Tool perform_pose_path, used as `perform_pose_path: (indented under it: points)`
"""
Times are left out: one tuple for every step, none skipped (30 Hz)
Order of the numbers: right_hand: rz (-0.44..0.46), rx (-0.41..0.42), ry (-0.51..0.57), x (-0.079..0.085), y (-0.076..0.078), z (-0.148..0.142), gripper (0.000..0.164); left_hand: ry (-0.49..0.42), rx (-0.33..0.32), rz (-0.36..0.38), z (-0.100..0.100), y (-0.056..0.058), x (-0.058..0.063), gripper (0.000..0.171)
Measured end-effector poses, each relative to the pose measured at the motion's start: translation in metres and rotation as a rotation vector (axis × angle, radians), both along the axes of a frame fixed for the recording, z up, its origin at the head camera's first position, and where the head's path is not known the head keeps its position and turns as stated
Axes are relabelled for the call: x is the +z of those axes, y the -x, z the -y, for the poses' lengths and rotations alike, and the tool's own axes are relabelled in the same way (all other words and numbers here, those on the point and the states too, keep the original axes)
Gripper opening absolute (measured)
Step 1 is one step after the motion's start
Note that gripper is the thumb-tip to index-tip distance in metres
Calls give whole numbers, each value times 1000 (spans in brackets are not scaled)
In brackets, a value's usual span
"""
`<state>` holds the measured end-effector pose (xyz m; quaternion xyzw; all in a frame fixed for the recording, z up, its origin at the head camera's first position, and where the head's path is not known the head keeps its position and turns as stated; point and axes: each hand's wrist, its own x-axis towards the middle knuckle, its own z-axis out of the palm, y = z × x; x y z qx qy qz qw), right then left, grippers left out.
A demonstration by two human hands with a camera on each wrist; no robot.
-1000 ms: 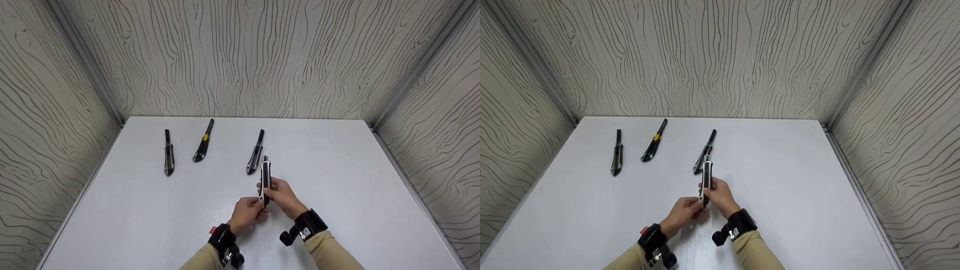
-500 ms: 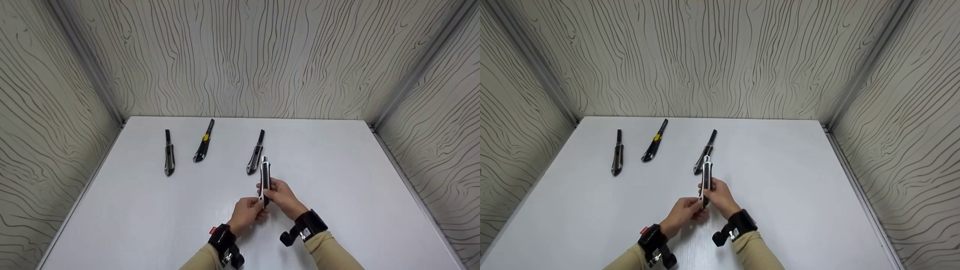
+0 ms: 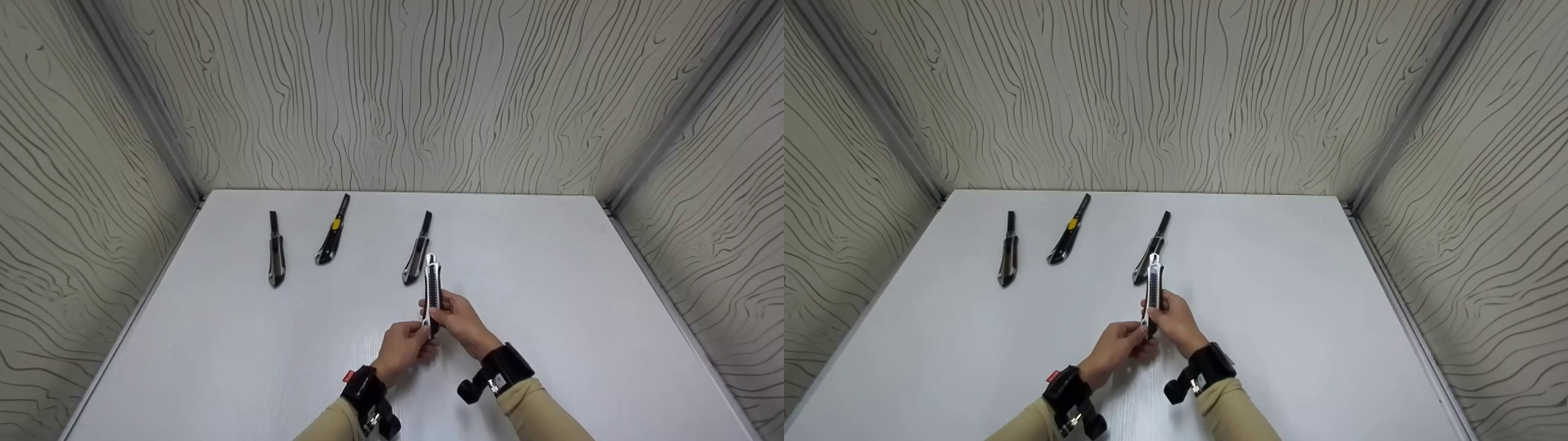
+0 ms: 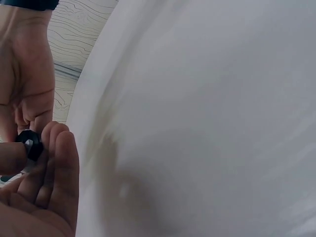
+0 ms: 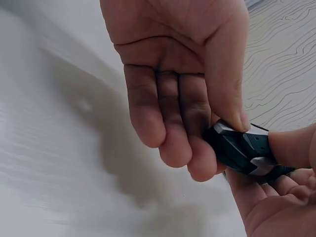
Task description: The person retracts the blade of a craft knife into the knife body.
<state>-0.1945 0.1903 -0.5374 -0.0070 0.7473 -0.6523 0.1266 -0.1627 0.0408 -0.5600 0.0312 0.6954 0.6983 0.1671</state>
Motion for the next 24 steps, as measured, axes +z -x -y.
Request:
perform_pose_path:
  points:
    - [-5,-4,-4,0,0,0,40,-1,2,-1,0,0,0,27]
    - [-10,-9,-13,0,0,0,40,-1,1,-4,-1,0,0,28]
    - [-12,-13,-21,1,0,0,39,0,1,-8,-1,0,0,28]
    - [-16,-14,-29,1,0,0,39,2,2,-12,-1,0,-1,28]
    - [-20,-13,-40,1,0,0,38,-2,1,-14,-1,0,-1,28]
    - [-20,-15,-48,1,-1,0,39,-1,1,-18,-1,0,-2,28]
    - [-19,-19,-57,1,-1,0,39,2,1,-20,-1,1,-3,28]
    - [-21,-24,-70,1,-1,0,40,3,0,-21,-1,1,-3,28]
    - [-22,-31,-82,2,-1,0,41,2,1,-19,-1,1,-4,28]
    - [-26,-39,-98,2,-1,0,42,0,0,-17,-2,1,-4,28]
    - [-28,-50,-116,2,-1,0,43,-1,-2,-14,-2,1,-5,28]
    - [-27,-61,-131,2,-1,0,44,-2,-3,-11,-2,1,-5,28]
    - [-36,-66,-153,2,-1,0,45,-6,-4,-7,-3,1,-5,28]
    - [-38,-74,-174,3,0,0,45,-11,-3,-3,-3,1,-5,28]
    - [-42,-81,-194,3,0,0,46,-14,-3,-1,-3,1,-5,28]
    - [-44,-86,-209,3,0,0,46,-16,-3,1,-3,1,-4,28]
    - [-45,-90,-221,3,0,-1,46,-17,-3,2,-3,1,-3,28]
    - [-46,-91,-229,3,0,-2,46,-20,-4,4,-3,0,-3,28]
    - [-47,-94,-237,2,0,-2,46,-22,-5,5,-4,0,-2,28]
    - [-42,-97,-235,2,0,-3,46,-22,-6,4,-4,0,-2,28]
    - [-44,-95,-232,2,0,-4,46,-21,-8,3,-4,0,-2,28]
    - [-42,-93,-229,2,0,-4,46,-22,-9,4,-4,-1,-1,28]
    - [-43,-91,-228,1,0,-5,46,-22,-9,4,-5,-1,-1,28]
    - [-42,-88,-228,1,0,-6,47,-25,-9,5,-5,-1,-2,28]
